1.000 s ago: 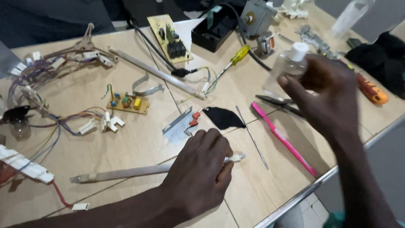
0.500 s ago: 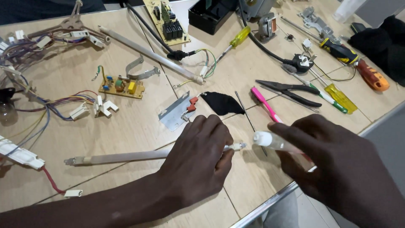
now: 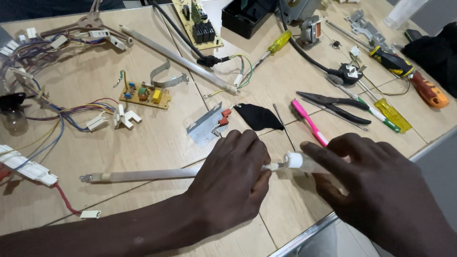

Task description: Cleaning a quartz heating element tube using a cloth, a toothbrush, and a scraping tool on a workbench filled with appliance parts.

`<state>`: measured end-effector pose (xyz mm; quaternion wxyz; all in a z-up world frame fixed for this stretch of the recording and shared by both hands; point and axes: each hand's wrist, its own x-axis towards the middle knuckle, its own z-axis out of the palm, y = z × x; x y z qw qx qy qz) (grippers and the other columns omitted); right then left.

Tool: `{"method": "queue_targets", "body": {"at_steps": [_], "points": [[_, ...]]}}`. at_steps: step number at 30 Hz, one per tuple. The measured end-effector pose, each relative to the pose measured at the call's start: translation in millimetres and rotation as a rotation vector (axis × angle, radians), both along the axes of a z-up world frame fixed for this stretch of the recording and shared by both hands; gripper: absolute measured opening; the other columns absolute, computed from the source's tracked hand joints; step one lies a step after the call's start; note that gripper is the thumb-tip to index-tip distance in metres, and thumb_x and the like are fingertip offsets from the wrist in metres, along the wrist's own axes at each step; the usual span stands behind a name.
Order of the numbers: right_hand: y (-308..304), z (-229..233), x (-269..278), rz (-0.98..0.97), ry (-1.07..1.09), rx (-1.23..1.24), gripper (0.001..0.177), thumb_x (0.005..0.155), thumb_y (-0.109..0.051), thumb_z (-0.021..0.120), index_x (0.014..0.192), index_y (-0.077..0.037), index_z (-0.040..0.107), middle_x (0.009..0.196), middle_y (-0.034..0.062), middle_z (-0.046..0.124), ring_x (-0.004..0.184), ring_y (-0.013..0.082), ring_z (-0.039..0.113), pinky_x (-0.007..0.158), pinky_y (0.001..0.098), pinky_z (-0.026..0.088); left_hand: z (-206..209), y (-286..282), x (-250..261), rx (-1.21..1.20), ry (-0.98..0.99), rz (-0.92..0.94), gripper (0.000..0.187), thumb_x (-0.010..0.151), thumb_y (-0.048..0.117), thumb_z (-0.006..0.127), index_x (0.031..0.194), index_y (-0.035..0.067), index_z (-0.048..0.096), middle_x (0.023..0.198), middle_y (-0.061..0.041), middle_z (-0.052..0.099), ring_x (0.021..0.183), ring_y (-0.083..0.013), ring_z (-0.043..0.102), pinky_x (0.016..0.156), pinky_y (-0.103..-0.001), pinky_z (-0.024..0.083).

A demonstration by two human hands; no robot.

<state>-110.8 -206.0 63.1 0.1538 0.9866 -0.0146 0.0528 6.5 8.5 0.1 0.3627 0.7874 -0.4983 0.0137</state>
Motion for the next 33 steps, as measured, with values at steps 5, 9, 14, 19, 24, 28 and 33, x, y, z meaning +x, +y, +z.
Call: {"method": "queue_targets", "body": {"at_steps": [5, 9, 14, 19, 24, 28, 33], "points": [[-1, 20, 3, 0.067, -0.27, 0.504, 0.04, 0.076, -0.028, 0.084, 0.112, -0.014, 0.076, 0.107, -0.0018, 0.08, 0.073, 0.0153, 0.07, 0.071, 0.0297, 0.054, 0, 0, 0, -0.026, -0.033, 0.01, 0.009, 0.091, 0.015, 0.06, 0.088, 0.009, 0.054, 0.095, -0.011, 0.054, 0.086, -0.0302, 0.049, 0.072, -0.045, 0.041], [-29, 29, 23, -0.075, -0.366, 0.569, 0.036, 0.084, -0.018, 0.086, 0.117, -0.009, 0.075, 0.082, 0.0004, 0.069, 0.068, 0.0106, 0.062, 0.072, 0.0284, 0.048, -2, -2, -1, -0.015, -0.038, 0.02, 0.008, 0.091, 0.017, 0.06, 0.091, 0.01, 0.056, 0.099, -0.01, 0.056, 0.09, -0.0305, 0.05, 0.075, -0.045, 0.042], [-71, 23, 79, 0.015, -0.573, 0.547, 0.028, 0.105, -0.01, 0.089, 0.107, 0.004, 0.065, 0.095, 0.0161, 0.064, 0.078, 0.0229, 0.06, 0.064, 0.0332, 0.049, -3, -2, -1, -0.021, -0.076, 0.022, 0.01, 0.088, 0.017, 0.062, 0.093, 0.01, 0.057, 0.099, -0.011, 0.056, 0.09, -0.0329, 0.051, 0.073, -0.047, 0.042], [-88, 2, 133, -0.047, -0.534, 0.642, 0.03, 0.1, -0.015, 0.087, 0.103, -0.001, 0.061, 0.095, 0.0162, 0.068, 0.08, 0.0258, 0.067, 0.064, 0.0366, 0.054, 1, -1, 0, 0.005, -0.063, 0.013, 0.009, 0.091, 0.019, 0.061, 0.093, 0.01, 0.058, 0.099, -0.011, 0.056, 0.089, -0.0317, 0.051, 0.074, -0.047, 0.042], [-85, -7, 143, -0.024, -0.492, 0.691, 0.034, 0.1, -0.019, 0.086, 0.095, -0.004, 0.056, 0.089, 0.0129, 0.063, 0.078, 0.0228, 0.061, 0.065, 0.038, 0.047, 0, 0, 0, 0.022, -0.061, 0.017, 0.011, 0.092, 0.019, 0.059, 0.091, 0.009, 0.055, 0.099, -0.013, 0.055, 0.09, -0.0332, 0.049, 0.075, -0.048, 0.041], [-54, 8, 95, -0.202, -0.388, 0.617, 0.046, 0.098, -0.018, 0.077, 0.132, 0.004, 0.057, 0.11, 0.021, 0.071, 0.091, 0.0323, 0.07, 0.076, 0.0438, 0.058, 0, -1, 0, 0.01, -0.05, 0.006, 0.01, 0.092, 0.018, 0.06, 0.091, 0.01, 0.056, 0.098, -0.011, 0.055, 0.089, -0.0321, 0.05, 0.073, -0.047, 0.041], [-23, -29, 23, -0.446, -0.079, 0.525, 0.046, 0.082, -0.034, 0.08, 0.126, -0.024, 0.07, 0.1, -0.0002, 0.077, 0.079, 0.0196, 0.072, 0.071, 0.0376, 0.056, -2, -3, 2, 0.004, -0.051, 0.001, 0.01, 0.092, 0.019, 0.059, 0.093, 0.009, 0.056, 0.101, -0.014, 0.054, 0.09, -0.0346, 0.05, 0.074, -0.049, 0.041]]}}
